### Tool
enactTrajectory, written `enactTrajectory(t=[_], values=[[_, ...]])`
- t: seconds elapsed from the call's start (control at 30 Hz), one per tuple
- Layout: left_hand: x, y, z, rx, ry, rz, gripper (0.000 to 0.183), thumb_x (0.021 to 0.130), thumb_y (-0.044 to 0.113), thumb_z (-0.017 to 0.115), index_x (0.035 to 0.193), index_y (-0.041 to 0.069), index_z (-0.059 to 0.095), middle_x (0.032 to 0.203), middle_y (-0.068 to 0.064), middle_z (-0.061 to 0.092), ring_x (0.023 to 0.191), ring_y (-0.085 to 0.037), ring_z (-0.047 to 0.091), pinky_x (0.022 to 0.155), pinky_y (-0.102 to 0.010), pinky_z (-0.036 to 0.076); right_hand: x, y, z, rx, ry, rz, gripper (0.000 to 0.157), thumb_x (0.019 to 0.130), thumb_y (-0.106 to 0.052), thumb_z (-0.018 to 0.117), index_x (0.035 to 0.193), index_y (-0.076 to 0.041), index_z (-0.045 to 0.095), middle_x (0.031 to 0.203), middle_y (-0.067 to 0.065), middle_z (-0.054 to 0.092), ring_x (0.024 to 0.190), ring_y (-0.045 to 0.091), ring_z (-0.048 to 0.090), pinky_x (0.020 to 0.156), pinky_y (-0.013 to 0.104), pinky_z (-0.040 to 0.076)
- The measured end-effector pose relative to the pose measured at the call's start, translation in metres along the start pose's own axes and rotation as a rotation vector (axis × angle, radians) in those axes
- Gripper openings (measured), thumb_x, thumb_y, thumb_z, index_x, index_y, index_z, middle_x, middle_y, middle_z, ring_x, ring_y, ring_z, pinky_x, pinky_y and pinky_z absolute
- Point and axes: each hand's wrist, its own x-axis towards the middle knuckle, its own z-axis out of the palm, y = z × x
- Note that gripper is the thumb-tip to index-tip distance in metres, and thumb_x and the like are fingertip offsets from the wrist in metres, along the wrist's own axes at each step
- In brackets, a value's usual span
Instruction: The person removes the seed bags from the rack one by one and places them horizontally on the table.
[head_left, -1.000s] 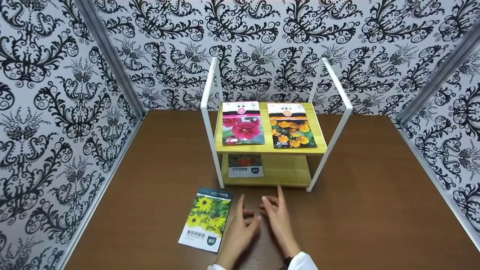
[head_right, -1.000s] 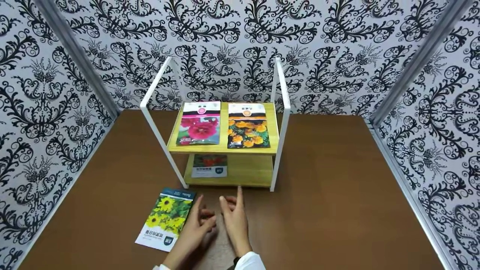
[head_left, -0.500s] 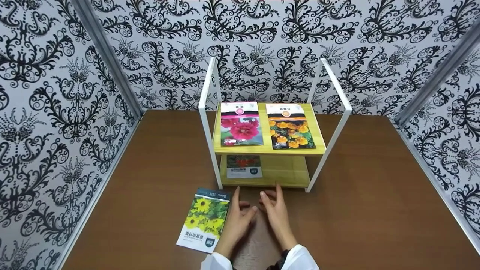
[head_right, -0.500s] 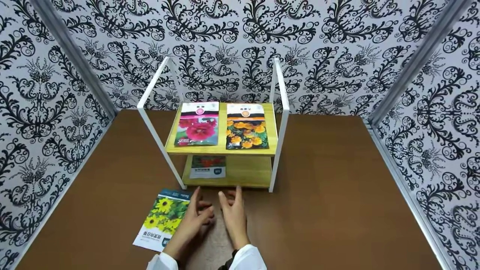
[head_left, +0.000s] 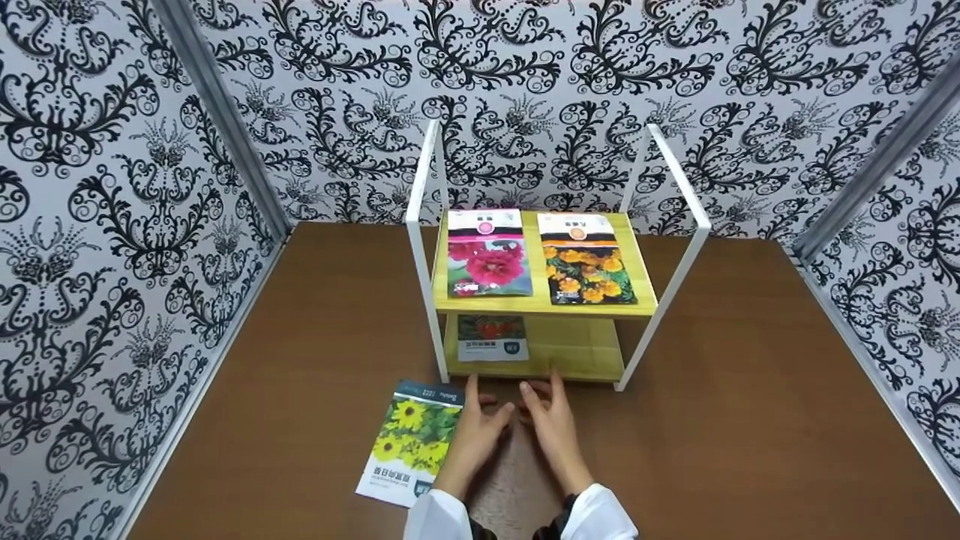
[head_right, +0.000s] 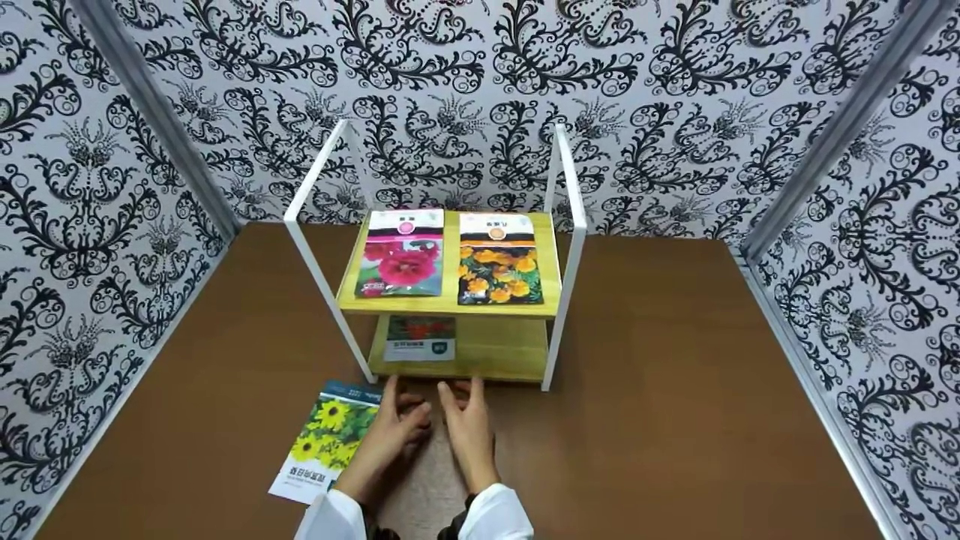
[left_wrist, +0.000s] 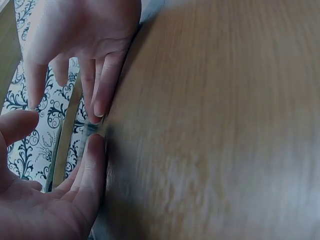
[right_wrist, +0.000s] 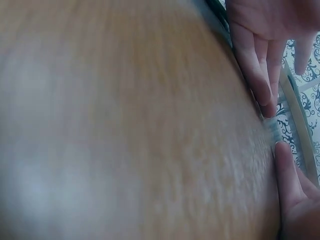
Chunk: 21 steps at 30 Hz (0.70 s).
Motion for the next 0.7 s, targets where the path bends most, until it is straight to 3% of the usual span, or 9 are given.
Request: enactTrajectory(t=[0.1,0.27,0.47,0.57,0.7], values=[[0.002,-0.001,0.000,0.006,0.011,-0.006,0.082,0.085,0.033,0.059,0.142,0.004,0.007,0.116,-0.021,0.047,0.088,-0.023,0.058,0.071,-0.034,0.048,-0.001,-0.003,0.002,-0.010,0.007,-0.004,0.074,0.090,-0.025,0.054,0.143,-0.003,0.008,0.124,0.027,0.043,0.096,0.036,0.055,0.074,0.043,0.049],[0.006,-0.004,0.000,0.017,0.039,-0.008,0.084,0.085,0.033,0.060,0.143,0.007,0.005,0.116,-0.019,0.049,0.086,-0.021,0.058,0.071,-0.034,0.048,0.009,0.016,0.004,-0.038,0.018,0.012,0.078,0.087,-0.037,0.056,0.144,-0.007,0.011,0.122,0.021,0.047,0.093,0.029,0.057,0.071,0.034,0.051],[0.008,-0.005,0.000,0.019,0.054,0.040,0.090,0.084,0.030,0.061,0.144,0.015,-0.005,0.119,-0.016,0.049,0.100,-0.025,0.054,0.079,-0.038,0.045,0.016,0.013,0.005,-0.088,0.037,0.033,0.072,0.087,-0.035,0.056,0.142,-0.007,0.018,0.107,0.017,0.058,0.086,0.027,0.060,0.066,0.035,0.051],[0.012,-0.006,-0.002,0.003,0.073,0.070,0.092,0.084,0.027,0.062,0.143,0.013,-0.006,0.117,-0.017,0.049,0.105,-0.027,0.051,0.084,-0.041,0.042,0.022,0.015,0.006,-0.086,0.013,0.060,0.073,0.087,-0.036,0.055,0.142,-0.007,0.018,0.102,0.015,0.060,0.083,0.025,0.061,0.066,0.035,0.051],[0.017,-0.008,-0.004,-0.018,0.094,0.087,0.095,0.082,0.026,0.065,0.143,0.010,-0.006,0.113,-0.017,0.052,0.104,-0.026,0.051,0.081,-0.039,0.043,0.029,0.023,0.007,-0.126,-0.007,0.080,0.078,0.085,-0.045,0.054,0.142,-0.006,0.017,0.098,0.011,0.062,0.075,0.019,0.062,0.063,0.032,0.051]])
